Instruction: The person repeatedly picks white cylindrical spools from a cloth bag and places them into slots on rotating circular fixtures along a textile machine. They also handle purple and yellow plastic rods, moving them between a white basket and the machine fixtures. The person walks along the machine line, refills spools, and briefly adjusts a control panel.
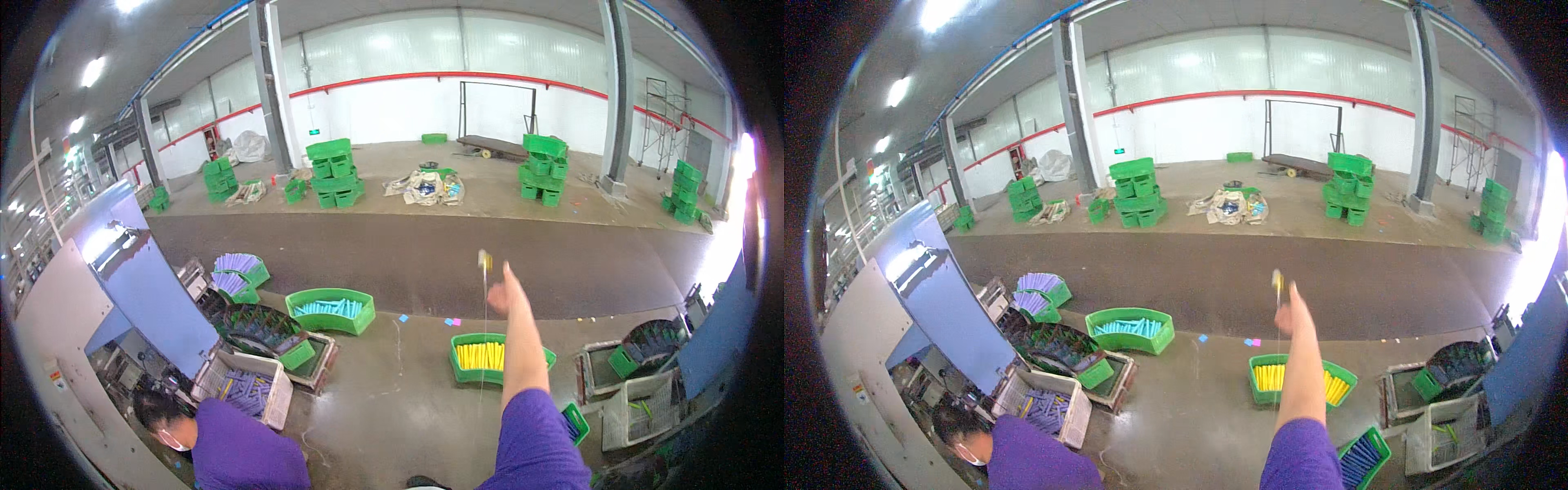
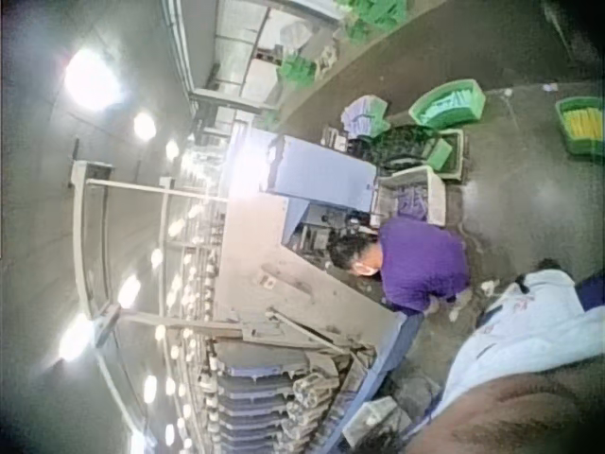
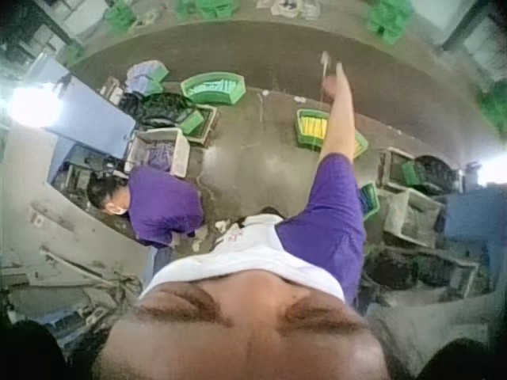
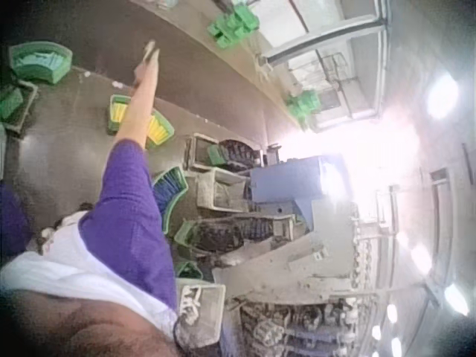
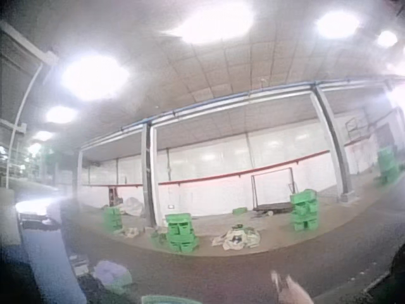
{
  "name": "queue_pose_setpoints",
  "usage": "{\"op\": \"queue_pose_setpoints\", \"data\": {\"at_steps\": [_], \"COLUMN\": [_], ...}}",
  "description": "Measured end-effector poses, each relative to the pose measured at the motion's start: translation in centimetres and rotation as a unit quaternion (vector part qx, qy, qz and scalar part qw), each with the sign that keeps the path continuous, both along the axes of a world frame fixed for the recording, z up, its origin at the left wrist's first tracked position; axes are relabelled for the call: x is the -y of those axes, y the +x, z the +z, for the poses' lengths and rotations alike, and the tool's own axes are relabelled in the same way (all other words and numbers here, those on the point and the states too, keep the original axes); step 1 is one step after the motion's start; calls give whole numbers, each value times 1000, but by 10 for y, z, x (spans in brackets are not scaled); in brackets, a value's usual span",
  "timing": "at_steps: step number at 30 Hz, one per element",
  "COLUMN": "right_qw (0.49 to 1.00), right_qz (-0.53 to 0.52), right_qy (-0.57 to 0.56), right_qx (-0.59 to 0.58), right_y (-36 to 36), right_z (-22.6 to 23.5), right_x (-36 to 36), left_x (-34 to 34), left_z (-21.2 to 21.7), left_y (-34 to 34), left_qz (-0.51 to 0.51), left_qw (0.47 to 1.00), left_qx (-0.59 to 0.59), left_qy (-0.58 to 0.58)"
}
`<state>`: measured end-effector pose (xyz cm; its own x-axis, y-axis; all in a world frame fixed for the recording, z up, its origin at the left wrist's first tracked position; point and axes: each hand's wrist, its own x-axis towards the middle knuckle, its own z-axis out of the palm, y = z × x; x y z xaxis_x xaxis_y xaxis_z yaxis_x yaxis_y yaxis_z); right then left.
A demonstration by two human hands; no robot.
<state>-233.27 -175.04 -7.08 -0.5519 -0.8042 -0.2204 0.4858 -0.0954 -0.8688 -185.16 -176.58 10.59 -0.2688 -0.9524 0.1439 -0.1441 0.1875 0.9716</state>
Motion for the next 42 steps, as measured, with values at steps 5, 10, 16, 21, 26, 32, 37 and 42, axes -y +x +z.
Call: {"op": "queue_pose_setpoints", "data": {"at_steps": [5, 10, 16, 21, 26, 32, 37, 42], "right_qw": [943, 467, 229, 190, 211, 240, 331, 355], "right_qz": [58, 443, 741, 702, 718, 678, 828, 908], "right_qy": [61, 196, -53, -204, -84, -188, -385, -214], "right_qx": [-321, -740, -629, -655, -658, -669, -239, 67], "right_y": [2, 151, 191, 190, 244, 494, 763, 946], "right_z": [13, -191, -362, -407, -369, -211, -81, -54], "right_x": [152, 30, -140, -184, -183, -282, -516, -767], "left_x": [51, 56, 15, -74, -223, -472, -726, -956], "left_z": [5, -2, -19, -50, -98, -159, -202, -184], "left_y": [-30, -25, 14, 84, 174, 301, 399, 422], "left_qz": [29, 40, 46, 66, 122, 245, 378, 484], "left_qw": [999, 999, 998, 994, 977, 926, 854, 770], "left_qx": [12, 4, -23, -36, -37, -45, -82, -145], "left_qy": [11, 13, 31, 82, 173, 284, 348, 390]}}
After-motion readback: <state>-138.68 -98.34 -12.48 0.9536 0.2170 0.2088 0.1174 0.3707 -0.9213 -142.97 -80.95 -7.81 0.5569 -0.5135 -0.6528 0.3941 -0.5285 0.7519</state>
